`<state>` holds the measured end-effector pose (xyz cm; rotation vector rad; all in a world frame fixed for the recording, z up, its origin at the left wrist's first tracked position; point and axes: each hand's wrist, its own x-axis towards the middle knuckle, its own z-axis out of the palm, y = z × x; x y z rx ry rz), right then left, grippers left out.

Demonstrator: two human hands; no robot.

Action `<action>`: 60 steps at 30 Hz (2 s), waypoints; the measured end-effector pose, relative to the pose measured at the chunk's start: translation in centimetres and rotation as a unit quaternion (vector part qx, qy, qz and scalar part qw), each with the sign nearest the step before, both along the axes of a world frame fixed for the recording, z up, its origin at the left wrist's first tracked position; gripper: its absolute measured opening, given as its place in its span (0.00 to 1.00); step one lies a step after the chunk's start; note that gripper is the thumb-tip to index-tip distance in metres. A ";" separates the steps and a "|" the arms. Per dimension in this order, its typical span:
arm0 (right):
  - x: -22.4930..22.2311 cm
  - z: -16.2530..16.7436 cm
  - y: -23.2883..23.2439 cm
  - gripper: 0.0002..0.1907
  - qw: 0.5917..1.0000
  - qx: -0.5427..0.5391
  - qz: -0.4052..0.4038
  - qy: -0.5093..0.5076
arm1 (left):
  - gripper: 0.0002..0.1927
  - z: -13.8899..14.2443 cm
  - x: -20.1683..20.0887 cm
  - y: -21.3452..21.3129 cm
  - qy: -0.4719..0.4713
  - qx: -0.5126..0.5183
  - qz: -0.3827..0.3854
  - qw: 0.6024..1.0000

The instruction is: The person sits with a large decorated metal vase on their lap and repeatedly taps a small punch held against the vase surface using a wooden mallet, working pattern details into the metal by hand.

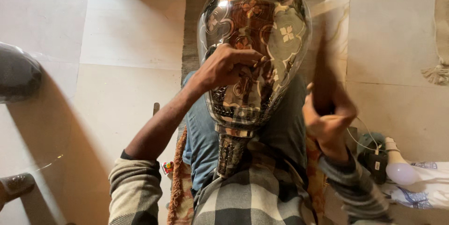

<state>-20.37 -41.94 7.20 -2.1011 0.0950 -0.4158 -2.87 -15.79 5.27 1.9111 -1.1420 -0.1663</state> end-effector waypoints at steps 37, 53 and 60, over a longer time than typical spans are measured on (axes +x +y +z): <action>13.9 13.7 1.3 0.34 0.874 -0.390 0.289 0.016 | 0.28 -2.4 -5.9 -1.8 0.112 -0.253 0.346 0.897; 15.7 13.6 7.2 0.39 0.732 -0.591 0.335 -0.052 | 0.20 -3.1 -8.2 -4.0 0.020 -0.266 0.514 0.815; 15.6 13.8 8.8 0.40 0.721 -0.619 0.311 0.002 | 0.23 -3.3 -8.8 -4.3 -0.003 -0.269 0.544 0.795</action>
